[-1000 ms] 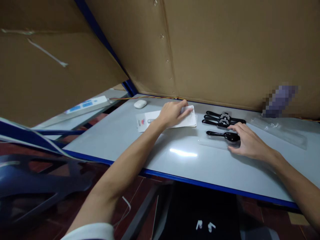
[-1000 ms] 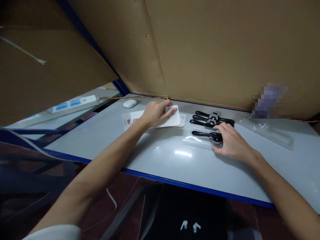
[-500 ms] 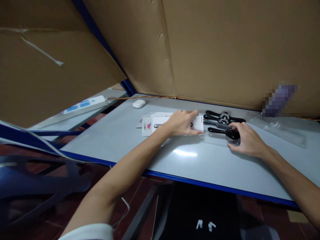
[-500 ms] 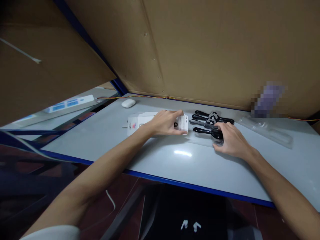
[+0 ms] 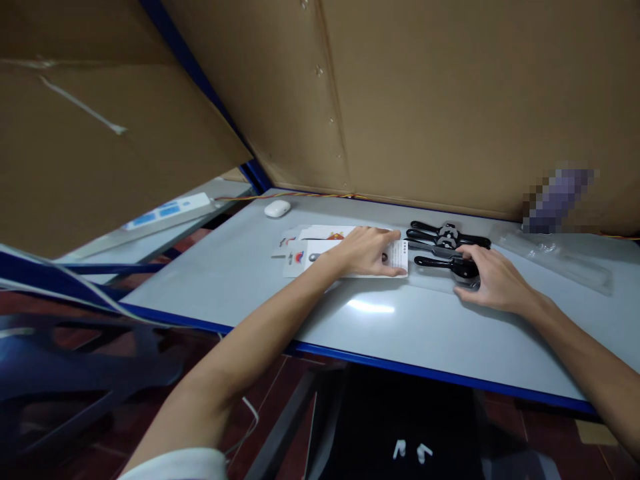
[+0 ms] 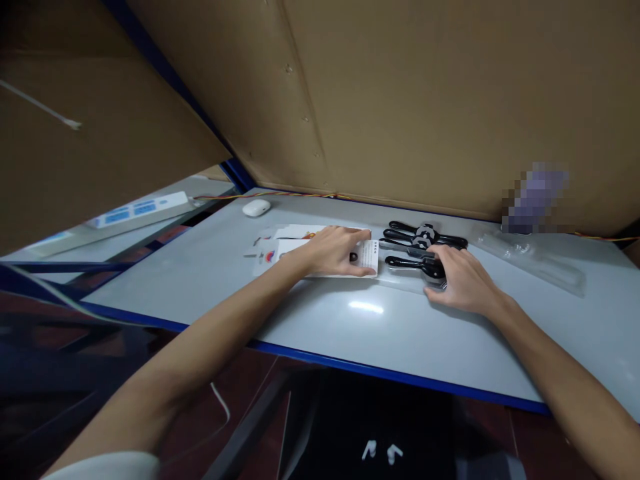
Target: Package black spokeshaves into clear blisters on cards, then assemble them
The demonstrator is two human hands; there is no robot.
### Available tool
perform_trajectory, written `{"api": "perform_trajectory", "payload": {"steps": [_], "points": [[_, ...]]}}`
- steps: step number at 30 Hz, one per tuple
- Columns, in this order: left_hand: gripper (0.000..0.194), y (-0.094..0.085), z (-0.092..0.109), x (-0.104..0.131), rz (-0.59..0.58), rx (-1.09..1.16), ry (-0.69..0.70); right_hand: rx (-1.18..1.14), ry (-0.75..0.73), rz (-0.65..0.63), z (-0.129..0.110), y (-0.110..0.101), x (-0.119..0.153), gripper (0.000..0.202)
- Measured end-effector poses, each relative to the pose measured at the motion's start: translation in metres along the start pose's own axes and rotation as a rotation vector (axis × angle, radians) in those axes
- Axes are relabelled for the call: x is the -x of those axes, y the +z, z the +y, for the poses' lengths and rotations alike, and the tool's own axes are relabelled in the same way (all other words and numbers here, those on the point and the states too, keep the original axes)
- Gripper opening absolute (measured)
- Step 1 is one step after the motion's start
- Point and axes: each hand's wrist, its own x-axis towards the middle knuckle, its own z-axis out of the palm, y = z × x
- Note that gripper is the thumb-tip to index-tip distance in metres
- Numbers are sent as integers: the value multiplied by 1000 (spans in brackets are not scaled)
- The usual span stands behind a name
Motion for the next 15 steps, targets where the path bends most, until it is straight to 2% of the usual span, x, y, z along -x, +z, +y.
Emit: {"api": "perform_trajectory", "payload": {"steps": [15], "points": [[63, 6, -3, -2, 29, 36, 118, -12, -54, 1, 0, -1, 2, 60]]}}
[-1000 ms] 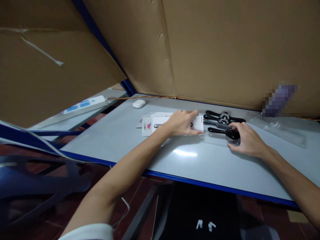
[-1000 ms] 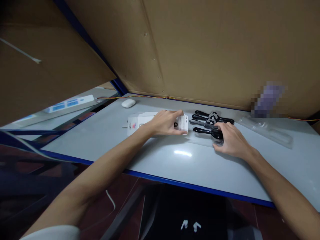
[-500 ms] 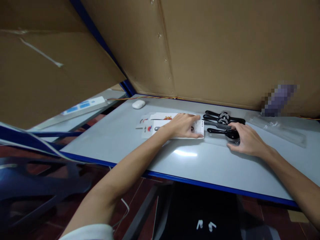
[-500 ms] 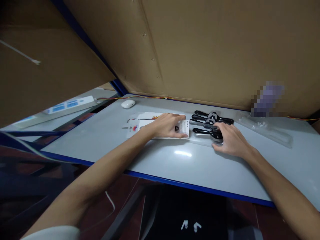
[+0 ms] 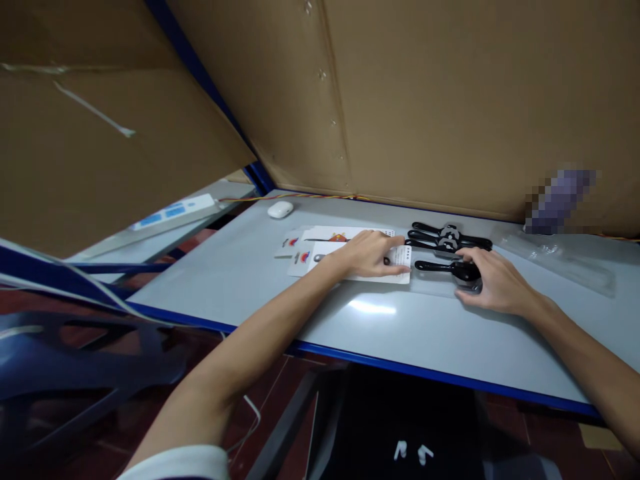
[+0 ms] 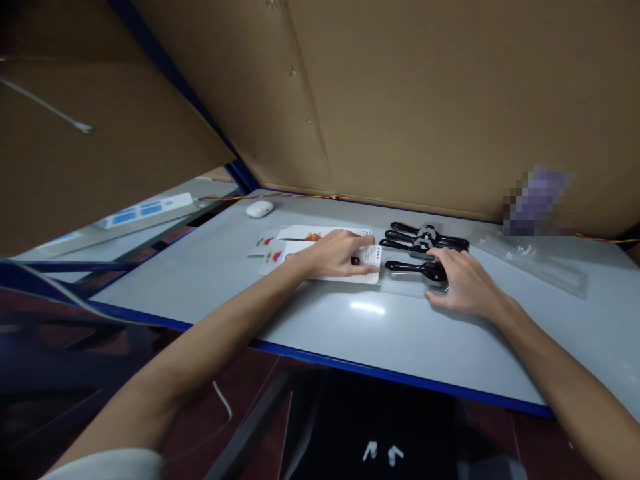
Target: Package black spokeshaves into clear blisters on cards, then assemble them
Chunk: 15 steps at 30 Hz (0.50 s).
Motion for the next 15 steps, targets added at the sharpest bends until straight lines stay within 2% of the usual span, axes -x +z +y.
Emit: {"api": "perform_trajectory", "payload": {"steps": [6, 15], "points": [[65, 3, 8, -2, 39, -36, 14, 5, -40, 5, -4, 0, 1, 62], [64, 11, 24, -4, 27, -96, 38, 80, -89, 15, -14, 2, 3, 63]]}}
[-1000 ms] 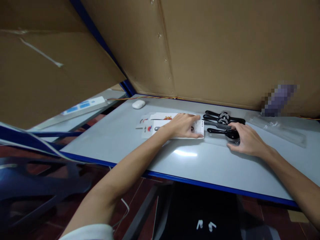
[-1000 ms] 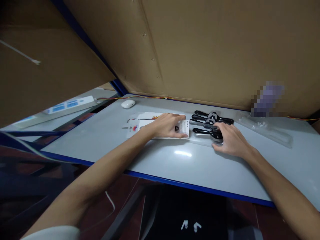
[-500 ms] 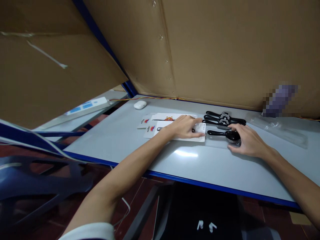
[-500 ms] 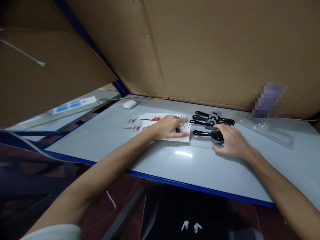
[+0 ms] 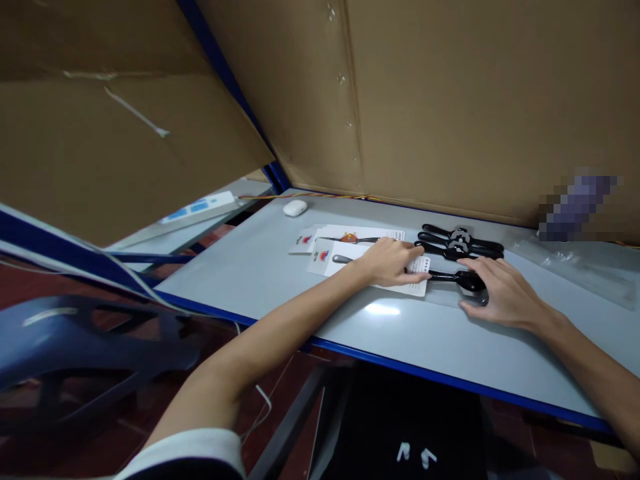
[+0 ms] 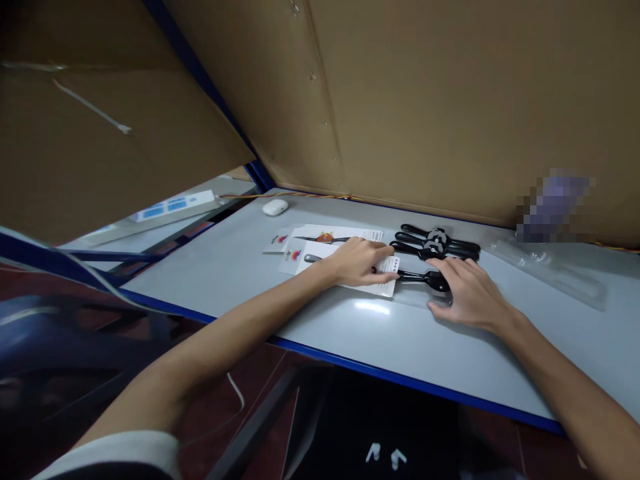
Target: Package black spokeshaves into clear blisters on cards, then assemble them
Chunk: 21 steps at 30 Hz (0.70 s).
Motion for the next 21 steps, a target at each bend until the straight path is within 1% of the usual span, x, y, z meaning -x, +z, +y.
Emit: {"api": "perform_trajectory", "payload": {"steps": [7, 14, 21], "points": [[62, 5, 8, -1, 45, 2, -23, 14, -17, 1, -5, -2, -1, 63], [62, 4, 20, -2, 66, 18, -11, 14, 8, -8, -16, -1, -3, 65], [61, 7, 27, -4, 83, 34, -7, 15, 35, 0, -25, 0, -5, 66]]}}
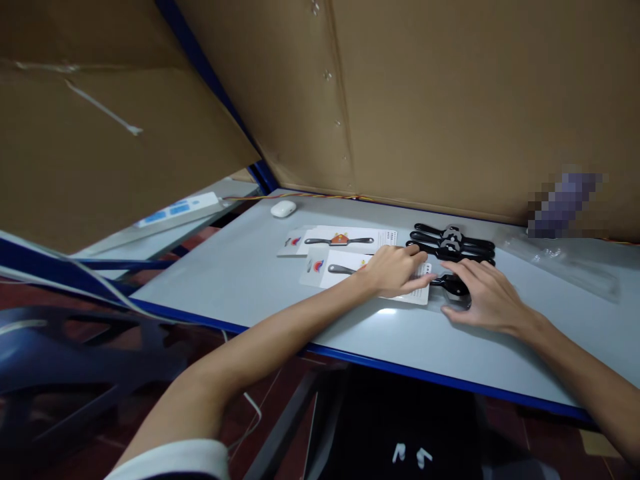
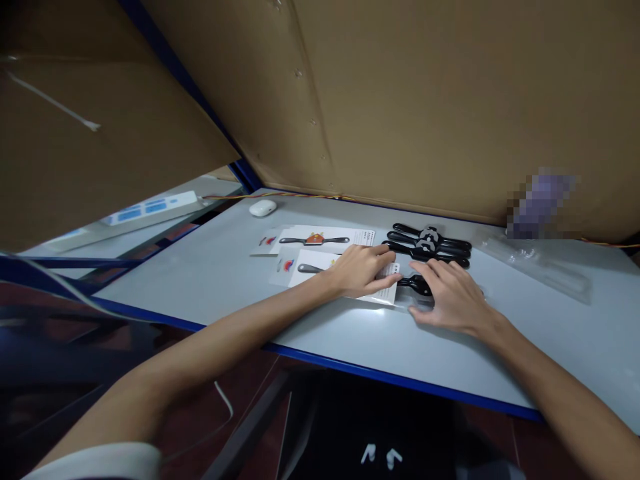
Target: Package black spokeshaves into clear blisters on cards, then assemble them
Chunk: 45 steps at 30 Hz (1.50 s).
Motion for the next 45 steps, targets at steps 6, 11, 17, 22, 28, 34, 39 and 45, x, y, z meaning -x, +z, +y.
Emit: {"api": "perform_trajectory", "payload": {"steps": [6, 11, 17, 22, 28, 34, 39, 45], "points": [[58, 0, 4, -2, -27, 10, 13, 9, 17, -35, -8, 0, -4, 64], [60, -5, -1, -4, -10, -15, -33, -6, 16, -101, 4, -10, -6, 72], [66, -8, -20, 0, 39, -76, -110, 58, 245, -212, 46, -34, -1, 55], [67, -6, -27, 3, 47, -95, -136, -383, 381, -469, 57, -43, -1, 42], [68, -3, -14, 2, 72, -108, -70, -588, 306, -452, 52, -35, -4, 48], [61, 4, -2, -1, 150, -150, 56, -615, 215, -400, 32, -25, -7, 43], [52, 14, 6, -5, 337, -229, 157, -662, 173, -334, 10, -11, -12, 37], [52, 22, 25, -6, 462, -220, 291, -713, 198, -341, -9, -5, -15, 13]]}}
